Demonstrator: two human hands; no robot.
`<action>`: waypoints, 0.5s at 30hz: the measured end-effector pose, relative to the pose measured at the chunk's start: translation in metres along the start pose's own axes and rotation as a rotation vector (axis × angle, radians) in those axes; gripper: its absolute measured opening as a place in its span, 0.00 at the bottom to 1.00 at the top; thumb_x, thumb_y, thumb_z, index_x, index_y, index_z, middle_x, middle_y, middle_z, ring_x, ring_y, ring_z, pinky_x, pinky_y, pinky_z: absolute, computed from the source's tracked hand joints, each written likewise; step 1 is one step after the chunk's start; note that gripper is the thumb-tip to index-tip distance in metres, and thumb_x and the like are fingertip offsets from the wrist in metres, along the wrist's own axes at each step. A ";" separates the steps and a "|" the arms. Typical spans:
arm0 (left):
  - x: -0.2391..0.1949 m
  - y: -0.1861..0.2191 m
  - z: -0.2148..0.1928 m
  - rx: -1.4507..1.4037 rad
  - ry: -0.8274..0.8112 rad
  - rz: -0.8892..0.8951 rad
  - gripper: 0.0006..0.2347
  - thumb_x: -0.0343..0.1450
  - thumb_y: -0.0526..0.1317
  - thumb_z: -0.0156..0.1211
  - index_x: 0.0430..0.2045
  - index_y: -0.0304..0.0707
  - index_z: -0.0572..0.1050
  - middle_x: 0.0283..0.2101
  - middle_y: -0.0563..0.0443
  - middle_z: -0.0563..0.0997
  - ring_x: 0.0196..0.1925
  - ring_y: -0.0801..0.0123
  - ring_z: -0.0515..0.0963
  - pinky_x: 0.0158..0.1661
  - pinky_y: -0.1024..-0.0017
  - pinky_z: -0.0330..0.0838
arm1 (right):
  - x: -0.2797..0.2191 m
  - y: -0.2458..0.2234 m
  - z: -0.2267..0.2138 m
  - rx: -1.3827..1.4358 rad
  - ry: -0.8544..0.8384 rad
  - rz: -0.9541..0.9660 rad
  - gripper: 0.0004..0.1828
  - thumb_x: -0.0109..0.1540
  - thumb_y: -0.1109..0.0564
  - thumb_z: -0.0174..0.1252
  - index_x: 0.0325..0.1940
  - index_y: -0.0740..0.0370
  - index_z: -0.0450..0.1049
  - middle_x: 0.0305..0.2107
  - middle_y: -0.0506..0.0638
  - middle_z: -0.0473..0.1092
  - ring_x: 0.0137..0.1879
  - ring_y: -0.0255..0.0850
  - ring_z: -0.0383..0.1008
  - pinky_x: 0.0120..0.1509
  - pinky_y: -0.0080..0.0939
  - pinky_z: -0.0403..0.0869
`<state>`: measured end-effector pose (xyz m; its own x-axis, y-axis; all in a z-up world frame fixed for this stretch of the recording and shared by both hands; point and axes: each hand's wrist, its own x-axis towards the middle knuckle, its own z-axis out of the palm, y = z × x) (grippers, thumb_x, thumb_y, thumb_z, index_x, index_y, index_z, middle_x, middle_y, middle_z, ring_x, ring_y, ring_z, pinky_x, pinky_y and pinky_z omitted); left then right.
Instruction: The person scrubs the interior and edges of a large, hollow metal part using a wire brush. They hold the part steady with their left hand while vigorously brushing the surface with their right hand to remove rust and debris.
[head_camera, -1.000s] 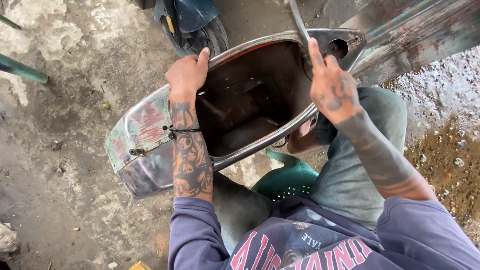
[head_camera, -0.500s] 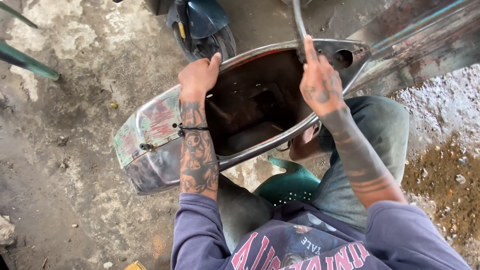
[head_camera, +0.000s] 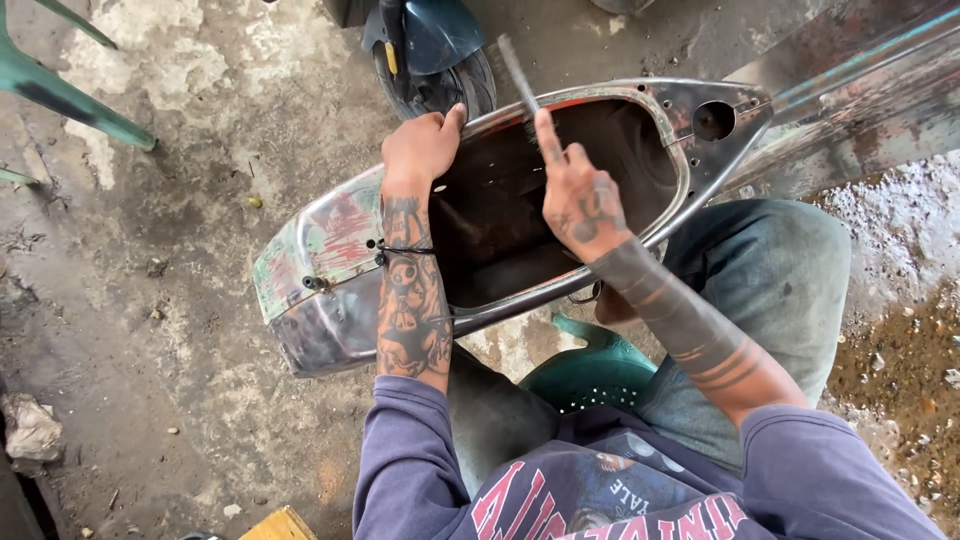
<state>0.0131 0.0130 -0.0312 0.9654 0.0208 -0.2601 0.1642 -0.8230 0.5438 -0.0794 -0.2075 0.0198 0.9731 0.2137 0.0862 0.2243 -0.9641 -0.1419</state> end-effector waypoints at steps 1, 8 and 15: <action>0.003 -0.002 0.003 0.001 0.001 -0.003 0.31 0.76 0.64 0.30 0.37 0.41 0.82 0.39 0.39 0.85 0.49 0.41 0.83 0.52 0.44 0.70 | 0.002 0.004 -0.003 0.002 -0.001 -0.003 0.38 0.69 0.59 0.44 0.83 0.46 0.43 0.39 0.59 0.71 0.38 0.64 0.80 0.44 0.65 0.82; 0.005 0.000 0.001 -0.032 0.008 -0.056 0.23 0.79 0.54 0.32 0.30 0.40 0.75 0.39 0.44 0.82 0.42 0.44 0.79 0.51 0.47 0.66 | 0.007 0.058 0.000 0.095 0.056 0.095 0.34 0.74 0.58 0.44 0.83 0.57 0.41 0.33 0.60 0.70 0.32 0.55 0.73 0.36 0.58 0.73; 0.010 0.003 0.000 -0.026 0.009 -0.095 0.23 0.78 0.54 0.33 0.40 0.41 0.80 0.46 0.38 0.83 0.51 0.38 0.79 0.55 0.46 0.66 | 0.002 -0.022 0.028 0.052 -0.041 -0.109 0.43 0.64 0.65 0.39 0.83 0.51 0.38 0.33 0.56 0.63 0.21 0.57 0.67 0.25 0.62 0.70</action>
<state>0.0230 0.0111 -0.0324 0.9469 0.1035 -0.3043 0.2604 -0.8021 0.5375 -0.0811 -0.1815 -0.0040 0.9440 0.3239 0.0636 0.3300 -0.9257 -0.1850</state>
